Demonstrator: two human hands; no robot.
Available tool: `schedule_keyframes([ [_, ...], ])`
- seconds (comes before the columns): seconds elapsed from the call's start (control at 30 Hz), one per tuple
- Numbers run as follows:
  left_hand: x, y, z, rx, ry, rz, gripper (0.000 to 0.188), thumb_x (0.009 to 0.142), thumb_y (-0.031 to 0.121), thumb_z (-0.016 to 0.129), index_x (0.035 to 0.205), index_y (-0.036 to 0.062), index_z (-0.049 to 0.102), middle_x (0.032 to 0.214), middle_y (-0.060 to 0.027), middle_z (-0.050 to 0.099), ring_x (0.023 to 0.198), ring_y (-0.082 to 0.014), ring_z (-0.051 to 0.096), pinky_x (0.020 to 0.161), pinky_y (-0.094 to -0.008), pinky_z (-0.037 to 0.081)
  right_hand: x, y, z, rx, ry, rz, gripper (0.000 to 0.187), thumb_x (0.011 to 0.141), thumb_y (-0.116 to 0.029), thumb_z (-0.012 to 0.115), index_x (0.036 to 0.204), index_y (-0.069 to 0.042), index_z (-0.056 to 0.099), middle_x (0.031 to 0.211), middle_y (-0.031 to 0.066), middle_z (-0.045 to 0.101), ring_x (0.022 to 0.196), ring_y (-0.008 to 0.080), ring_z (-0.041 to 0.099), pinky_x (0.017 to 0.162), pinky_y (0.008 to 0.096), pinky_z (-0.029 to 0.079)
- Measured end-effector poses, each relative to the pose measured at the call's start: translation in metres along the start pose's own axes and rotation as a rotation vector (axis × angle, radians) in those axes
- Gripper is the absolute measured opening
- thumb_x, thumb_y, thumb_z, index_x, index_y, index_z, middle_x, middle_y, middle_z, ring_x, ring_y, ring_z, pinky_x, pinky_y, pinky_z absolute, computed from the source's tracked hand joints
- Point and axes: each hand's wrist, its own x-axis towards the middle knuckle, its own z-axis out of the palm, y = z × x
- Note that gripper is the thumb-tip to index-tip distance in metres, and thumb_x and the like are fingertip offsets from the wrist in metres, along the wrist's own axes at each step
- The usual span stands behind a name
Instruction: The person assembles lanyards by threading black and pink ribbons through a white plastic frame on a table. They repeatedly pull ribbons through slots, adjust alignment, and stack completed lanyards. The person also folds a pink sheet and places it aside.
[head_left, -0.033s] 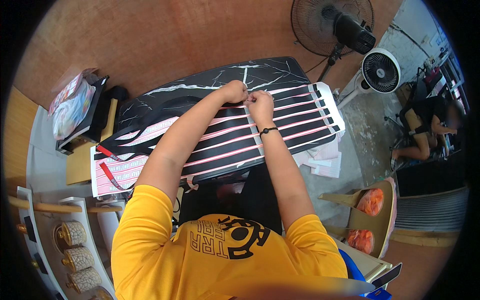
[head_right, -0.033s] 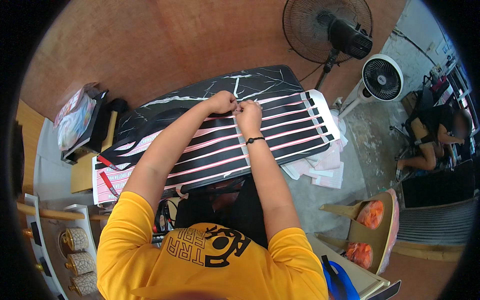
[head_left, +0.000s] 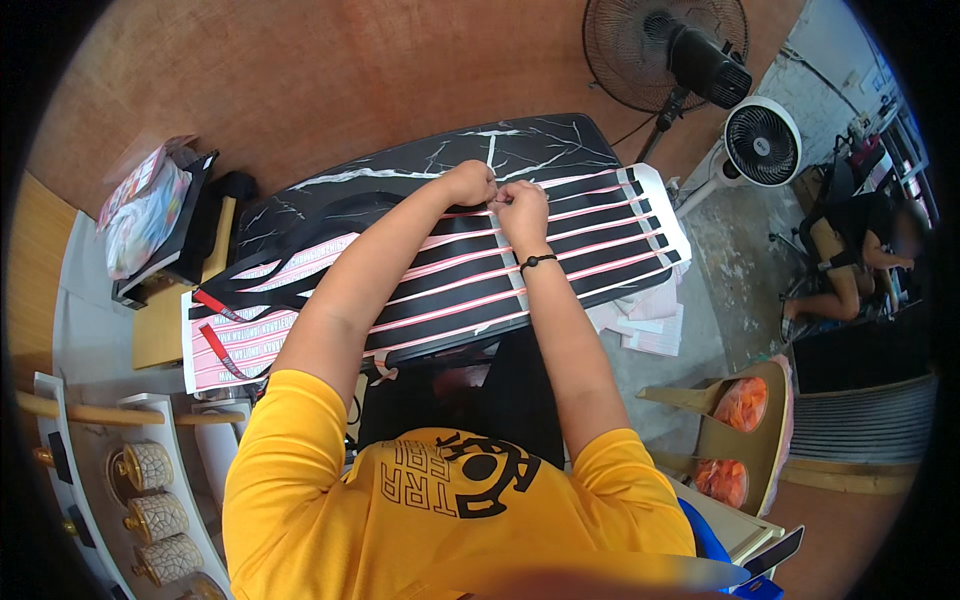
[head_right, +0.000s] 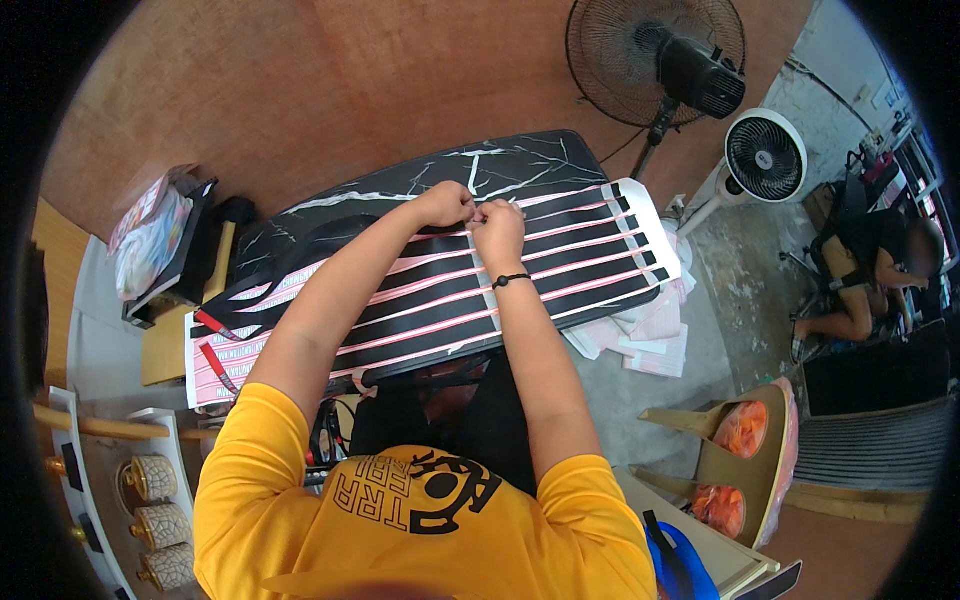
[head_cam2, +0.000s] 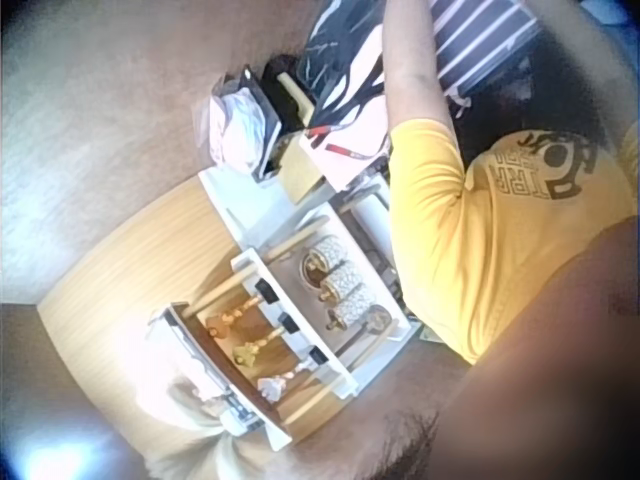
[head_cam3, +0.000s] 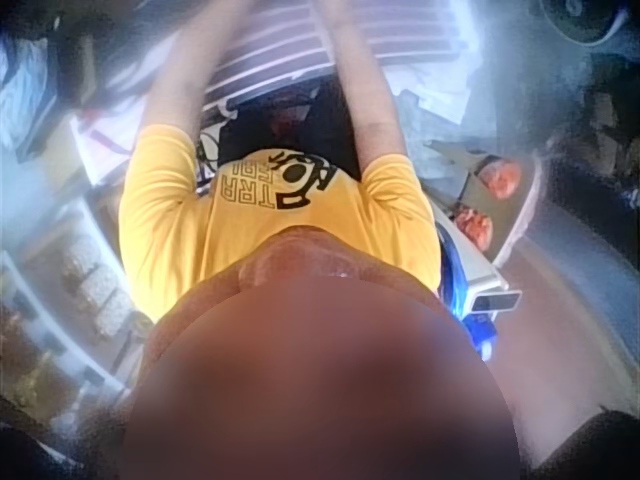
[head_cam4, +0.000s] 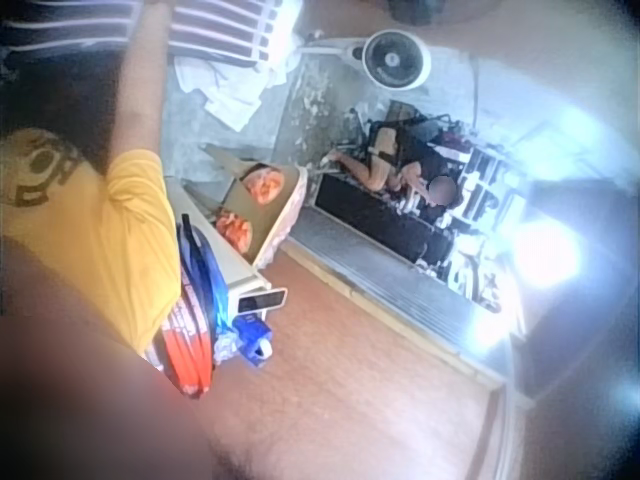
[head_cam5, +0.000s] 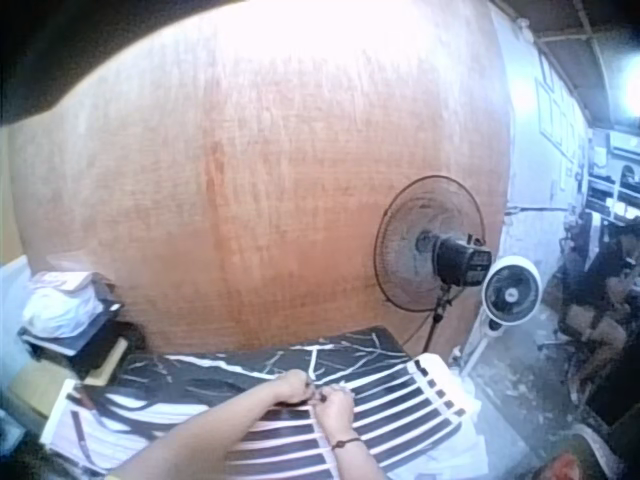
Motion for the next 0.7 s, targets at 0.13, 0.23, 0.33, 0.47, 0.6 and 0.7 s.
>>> schedule_keyframes([
  [0.13,0.005,0.000,0.001,0.039,0.012,-0.026,0.022,0.080,0.021,0.065,0.090,0.0049,0.076,0.091,-0.0199,0.073,0.088,-0.0324,0.070,0.080,-0.0412,0.054,0.002,0.002,0.000,-0.002,-0.010,-0.024,0.020,0.059,-0.009,0.084,0.071,-0.005,0.069,0.077,0.0104,0.065,0.082,0.0328,0.061,0.076,0.0434,0.048],
  [0.23,0.010,0.003,-0.002,0.085,0.032,-0.040,0.023,0.079,0.022,0.065,0.089,0.0043,0.076,0.092,-0.0213,0.072,0.089,-0.0343,0.070,0.081,-0.0418,0.054,0.008,0.004,0.002,0.026,0.011,-0.067,0.016,0.060,-0.008,0.082,0.069,-0.006,0.068,0.080,0.0114,0.066,0.083,0.0335,0.061,0.081,0.0439,0.048],
  [0.33,0.012,0.006,-0.001,0.108,0.050,-0.065,0.023,0.079,0.022,0.066,0.089,0.0039,0.076,0.093,-0.0227,0.071,0.090,-0.0363,0.070,0.081,-0.0424,0.054,0.009,0.005,0.003,0.035,0.000,-0.045,0.016,0.060,-0.007,0.081,0.069,-0.005,0.068,0.079,0.0120,0.065,0.082,0.0339,0.061,0.082,0.0447,0.047],
  [0.47,0.013,0.009,0.000,0.152,0.066,-0.099,0.024,0.079,0.022,0.066,0.089,0.0041,0.076,0.094,-0.0243,0.071,0.092,-0.0380,0.069,0.083,-0.0429,0.054,0.009,0.006,0.004,0.039,0.015,-0.081,0.016,0.060,-0.007,0.081,0.069,-0.005,0.068,0.078,0.0123,0.065,0.081,0.0340,0.061,0.084,0.0455,0.047],
  [0.6,0.019,0.007,0.000,0.142,0.014,-0.142,0.035,0.080,0.028,0.069,0.095,-0.0024,0.075,0.107,-0.0271,0.068,0.103,-0.0394,0.067,0.089,-0.0433,0.053,0.010,0.007,0.004,0.052,0.016,-0.080,0.018,0.058,-0.007,0.083,0.069,-0.005,0.069,0.077,0.0122,0.065,0.080,0.0342,0.060,0.084,0.0453,0.047],
  [0.7,0.024,0.002,0.002,0.144,0.027,-0.123,0.033,0.079,0.027,0.070,0.093,-0.0014,0.075,0.104,-0.0266,0.069,0.100,-0.0387,0.068,0.087,-0.0429,0.054,0.011,0.008,0.001,0.042,0.015,-0.103,0.020,0.058,-0.010,0.084,0.070,-0.004,0.070,0.075,0.0109,0.066,0.078,0.0325,0.061,0.080,0.0434,0.047],
])
